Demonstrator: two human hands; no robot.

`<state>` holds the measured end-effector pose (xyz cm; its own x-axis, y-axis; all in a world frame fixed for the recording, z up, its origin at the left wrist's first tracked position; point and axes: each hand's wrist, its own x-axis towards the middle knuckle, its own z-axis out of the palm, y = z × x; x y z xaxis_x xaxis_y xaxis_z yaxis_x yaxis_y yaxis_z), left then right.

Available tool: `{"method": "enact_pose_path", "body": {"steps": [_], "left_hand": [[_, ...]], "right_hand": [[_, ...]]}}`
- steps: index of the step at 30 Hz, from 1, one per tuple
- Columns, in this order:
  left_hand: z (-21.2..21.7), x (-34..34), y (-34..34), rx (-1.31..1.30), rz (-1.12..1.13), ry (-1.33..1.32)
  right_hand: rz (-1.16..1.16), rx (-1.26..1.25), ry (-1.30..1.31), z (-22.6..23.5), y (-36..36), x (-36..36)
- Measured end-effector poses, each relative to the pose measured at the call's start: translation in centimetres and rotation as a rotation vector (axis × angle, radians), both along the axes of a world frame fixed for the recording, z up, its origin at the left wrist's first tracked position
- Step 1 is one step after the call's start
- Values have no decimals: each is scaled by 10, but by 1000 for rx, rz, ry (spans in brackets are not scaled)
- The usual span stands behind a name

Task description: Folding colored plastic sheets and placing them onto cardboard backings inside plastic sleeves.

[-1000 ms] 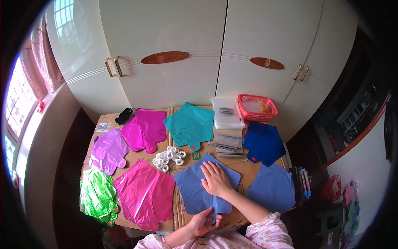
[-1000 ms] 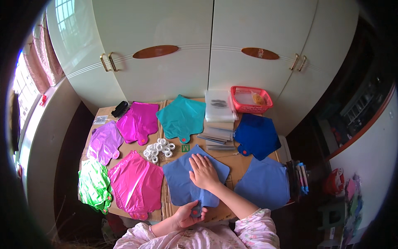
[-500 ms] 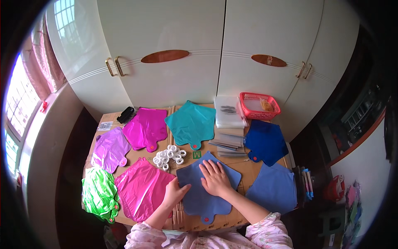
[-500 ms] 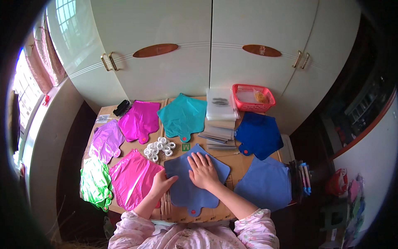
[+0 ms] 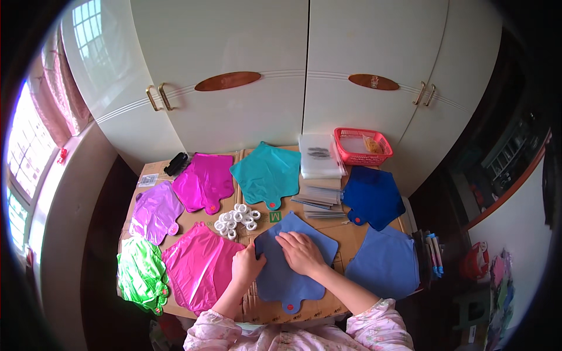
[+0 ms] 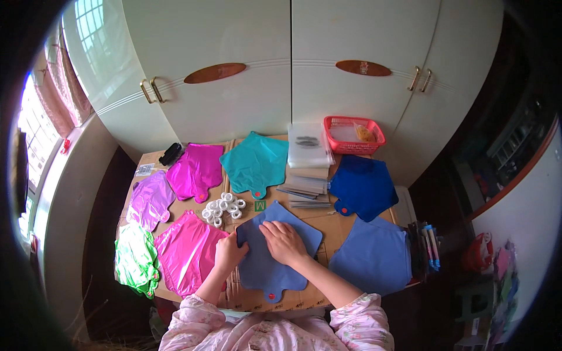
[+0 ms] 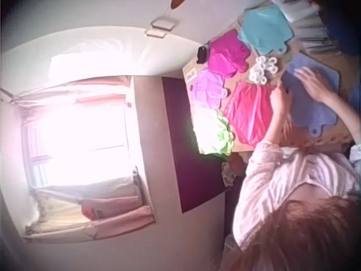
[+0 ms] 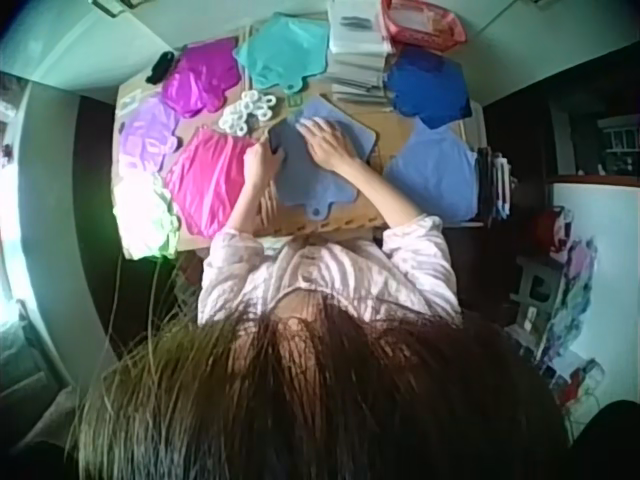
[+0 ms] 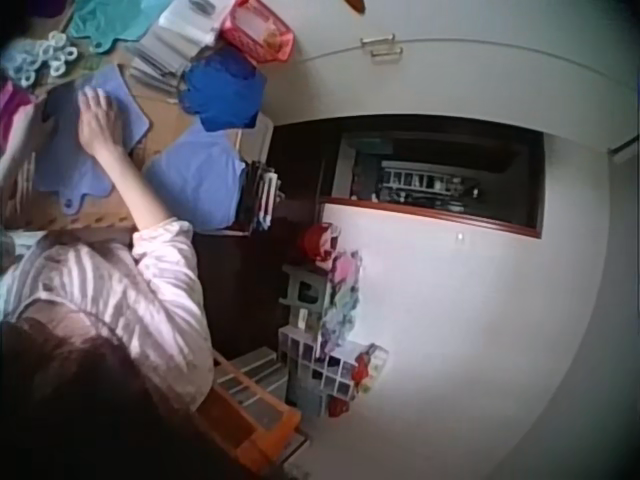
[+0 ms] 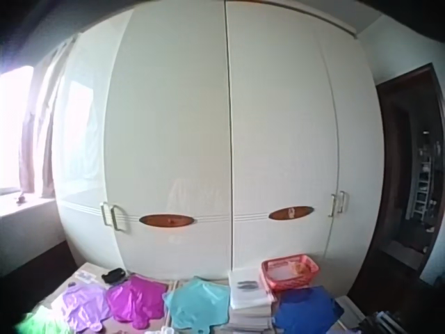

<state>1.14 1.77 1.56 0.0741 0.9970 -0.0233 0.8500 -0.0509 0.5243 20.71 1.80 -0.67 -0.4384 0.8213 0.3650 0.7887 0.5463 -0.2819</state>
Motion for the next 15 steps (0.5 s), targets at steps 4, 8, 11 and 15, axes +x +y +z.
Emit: {"method": "enact_pose_path", "body": {"steps": [4,8,11,15], "left_hand": [[0,0,0,-4,0,9],[-1,-1,-1,16,-13,9],[-3,-2,-2,7,-12,7],[-3,-1,-1,-1,-7,9]], "right_hand": [[-1,81,-8,-6,3,-1],[-8,101,-43,-6,6,-4],[-49,48,-75,-2,7,-10],[-64,11,-2,-8,12,-14]]}}
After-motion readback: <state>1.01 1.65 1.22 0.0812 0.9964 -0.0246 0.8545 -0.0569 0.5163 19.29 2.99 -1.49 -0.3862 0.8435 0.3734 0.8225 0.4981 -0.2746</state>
